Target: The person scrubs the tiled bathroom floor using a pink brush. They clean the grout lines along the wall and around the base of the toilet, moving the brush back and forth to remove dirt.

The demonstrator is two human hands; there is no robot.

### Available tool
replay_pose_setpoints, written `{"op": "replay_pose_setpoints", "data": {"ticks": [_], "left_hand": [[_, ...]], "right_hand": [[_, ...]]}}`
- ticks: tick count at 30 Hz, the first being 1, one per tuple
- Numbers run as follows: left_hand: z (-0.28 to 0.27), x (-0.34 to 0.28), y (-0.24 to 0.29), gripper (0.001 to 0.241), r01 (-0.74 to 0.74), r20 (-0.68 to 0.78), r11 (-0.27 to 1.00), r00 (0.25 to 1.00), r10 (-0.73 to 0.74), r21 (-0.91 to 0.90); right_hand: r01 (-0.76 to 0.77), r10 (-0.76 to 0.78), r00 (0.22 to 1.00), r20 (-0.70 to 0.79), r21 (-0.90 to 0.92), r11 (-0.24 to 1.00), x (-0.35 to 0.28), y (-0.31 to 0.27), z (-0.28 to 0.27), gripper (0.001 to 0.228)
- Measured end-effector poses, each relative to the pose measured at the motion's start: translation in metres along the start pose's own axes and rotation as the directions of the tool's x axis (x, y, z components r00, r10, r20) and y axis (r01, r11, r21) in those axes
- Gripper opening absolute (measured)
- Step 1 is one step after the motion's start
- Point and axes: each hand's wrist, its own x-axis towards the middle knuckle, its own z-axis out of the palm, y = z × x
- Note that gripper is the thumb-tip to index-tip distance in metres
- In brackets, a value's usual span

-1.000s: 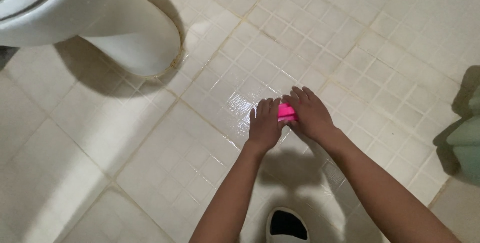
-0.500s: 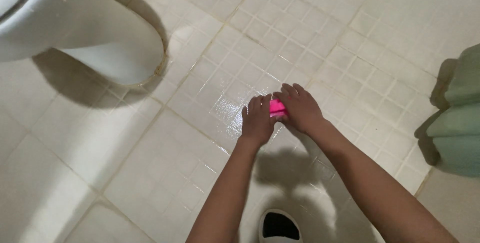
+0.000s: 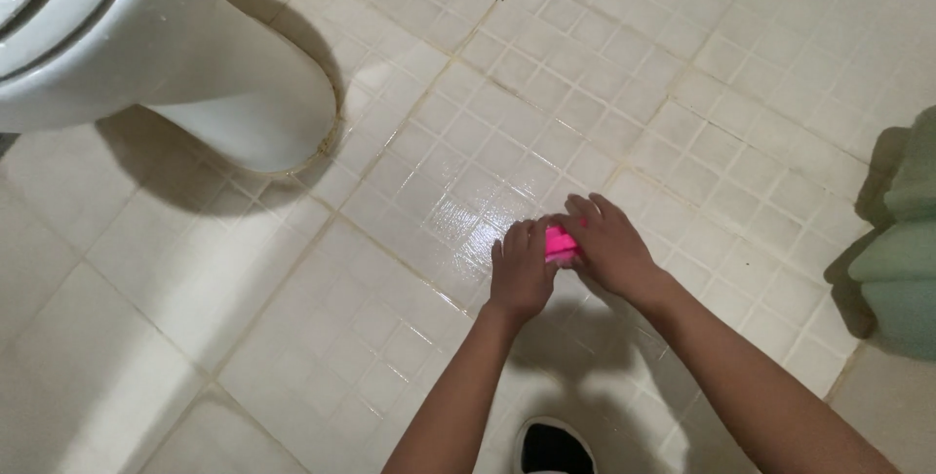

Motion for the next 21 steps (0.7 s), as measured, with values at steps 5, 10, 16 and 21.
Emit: {"op": "replay_pose_setpoints", "data": {"ticks": [5, 10, 16, 21], "left_hand": [[-0.009, 0.026, 0.006, 0.073, 0.046, 0.050, 0.997, 0.998, -0.050, 0.068], [-0.011, 0.001, 0.004, 0.073, 0.068, 0.078, 0.997, 0.994, -0.071, 0.037], [-0.008, -0.024, 0.003, 0.068, 0.015, 0.030, 0.997, 0.999, -0.013, -0.073], [-0.008, 0.014, -0.004, 0.072, 0.056, 0.056, 0.997, 0.997, -0.059, 0.058]], "right_hand": [[-0.086, 0.086, 0.996, 0.026, -0.018, 0.996, 0.019, -0.005, -0.019, 0.077], [-0.088, 0.086, 0.995, 0.044, 0.068, 0.994, 0.001, -0.013, -0.009, 0.074], [-0.002, 0.001, 1.000, 0.017, 0.066, 0.998, -0.017, -0.018, 0.001, 0.074], [0.020, -0.020, 1.000, -0.019, 0.005, 1.000, 0.011, -0.011, -0.011, 0.073]]}}
